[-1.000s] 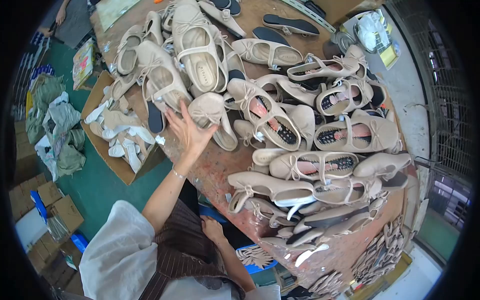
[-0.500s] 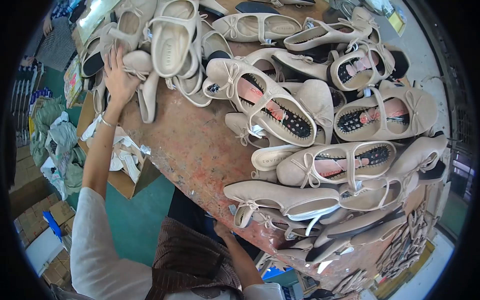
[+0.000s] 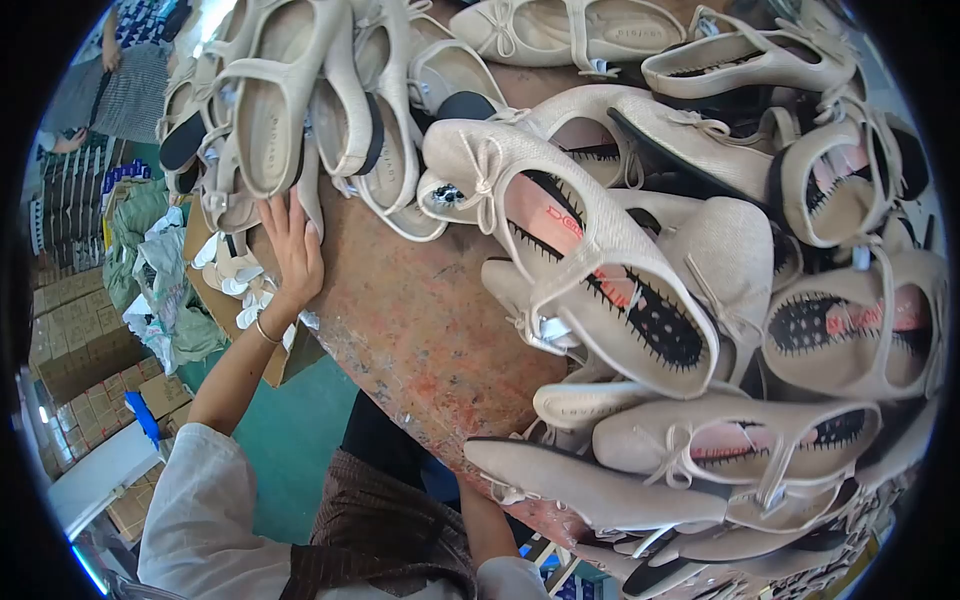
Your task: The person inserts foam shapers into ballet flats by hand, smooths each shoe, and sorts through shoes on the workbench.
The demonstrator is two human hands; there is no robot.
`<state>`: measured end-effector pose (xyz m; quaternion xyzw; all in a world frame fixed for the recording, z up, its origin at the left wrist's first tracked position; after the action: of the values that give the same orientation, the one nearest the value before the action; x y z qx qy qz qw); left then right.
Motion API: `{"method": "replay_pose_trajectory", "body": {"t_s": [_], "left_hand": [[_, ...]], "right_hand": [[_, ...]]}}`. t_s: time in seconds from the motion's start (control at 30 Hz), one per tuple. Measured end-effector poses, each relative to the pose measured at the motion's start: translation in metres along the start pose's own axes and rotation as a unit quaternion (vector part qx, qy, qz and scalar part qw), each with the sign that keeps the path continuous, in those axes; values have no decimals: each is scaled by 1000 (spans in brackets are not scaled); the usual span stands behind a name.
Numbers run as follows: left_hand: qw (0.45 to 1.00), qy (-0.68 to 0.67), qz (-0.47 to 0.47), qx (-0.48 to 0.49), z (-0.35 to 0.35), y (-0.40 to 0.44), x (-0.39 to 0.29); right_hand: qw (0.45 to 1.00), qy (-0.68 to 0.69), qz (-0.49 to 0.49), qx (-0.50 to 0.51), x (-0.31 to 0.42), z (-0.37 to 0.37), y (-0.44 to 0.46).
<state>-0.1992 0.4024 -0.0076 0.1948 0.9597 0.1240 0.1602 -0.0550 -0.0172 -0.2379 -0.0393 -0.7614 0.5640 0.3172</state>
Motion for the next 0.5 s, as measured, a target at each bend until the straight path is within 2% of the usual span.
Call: {"method": "replay_pose_trajectory", "body": {"t_s": [0.27,0.37,0.5], "left_hand": [[1000,-19,-10,0,-1,5,-1],[1000,-8,-17,9,1,3,1],[1000,-20,9,-3,1,3,3]], "right_hand": [[982,127,33,-134,71,-34,16],[956,185,34,-223,116,-44,25],[898,238,-11,-370,159,-42,20]]}}
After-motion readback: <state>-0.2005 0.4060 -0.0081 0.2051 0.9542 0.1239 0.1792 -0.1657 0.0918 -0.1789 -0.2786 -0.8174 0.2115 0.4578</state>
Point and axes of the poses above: each hand's wrist, its own y-axis towards the middle knuckle, its own z-axis out of the palm, x = y × z, the point moved 4 cm from there along y, towards the middle knuckle, and after that the axes turned 8 degrees about -y, right-handed, at the moved point
